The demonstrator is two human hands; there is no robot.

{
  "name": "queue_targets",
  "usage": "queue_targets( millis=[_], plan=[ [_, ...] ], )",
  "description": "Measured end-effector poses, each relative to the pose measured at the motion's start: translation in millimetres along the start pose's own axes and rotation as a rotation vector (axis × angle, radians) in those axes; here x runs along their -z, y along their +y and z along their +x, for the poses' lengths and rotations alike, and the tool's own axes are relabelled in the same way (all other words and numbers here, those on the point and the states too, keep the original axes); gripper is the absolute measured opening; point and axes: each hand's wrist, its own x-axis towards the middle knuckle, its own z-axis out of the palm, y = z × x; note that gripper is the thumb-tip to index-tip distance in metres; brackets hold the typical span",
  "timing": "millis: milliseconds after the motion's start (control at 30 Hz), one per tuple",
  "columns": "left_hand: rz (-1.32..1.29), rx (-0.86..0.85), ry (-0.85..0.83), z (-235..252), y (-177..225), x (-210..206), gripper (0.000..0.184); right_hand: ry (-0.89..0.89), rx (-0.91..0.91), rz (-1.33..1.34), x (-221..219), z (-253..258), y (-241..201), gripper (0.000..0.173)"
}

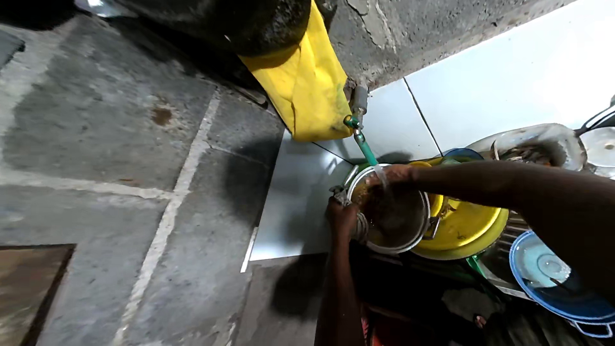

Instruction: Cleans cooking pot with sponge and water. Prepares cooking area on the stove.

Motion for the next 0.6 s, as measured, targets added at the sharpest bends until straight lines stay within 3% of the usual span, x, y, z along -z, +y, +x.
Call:
queue_targets(
  millis=[67,133,167,267,467,600],
  plan=[
    [-0.025,-0.001,0.043,1.3,-0.3,2.3,0.044,0.041,0.044,-0.065,5.3,5.5,6.1,0.039],
    [-0.066,-0.022,0.102,3.4,1.1,1.4,0.047,0.152,-0.115,-0.069,-5.2,-25.0,-13.5,0.035],
    [-0.071,-0.031,0.118,4.3,3.2,0.9,0.048,0.174,-0.149,-0.21,-15.3,-41.9,-18.2,0.032],
    [-0.067,-0.046,0.142,6.3,10.1,-6.7,0.05,0.042,-0.256,-0.418,-47.8,-46.3,-7.6,0.038],
    [-0.102,-0.077,0.189,8.4,16.1,-26.4,0.053,0.009,-0.338,0.095,-79.1,-49.3,-45.1,0.053],
    [-0.173,-0.07,0.2,13.8,11.5,-31.2,0.053,-0.006,-0.269,0.44,-77.9,-43.0,-85.0,0.037]
  ],
)
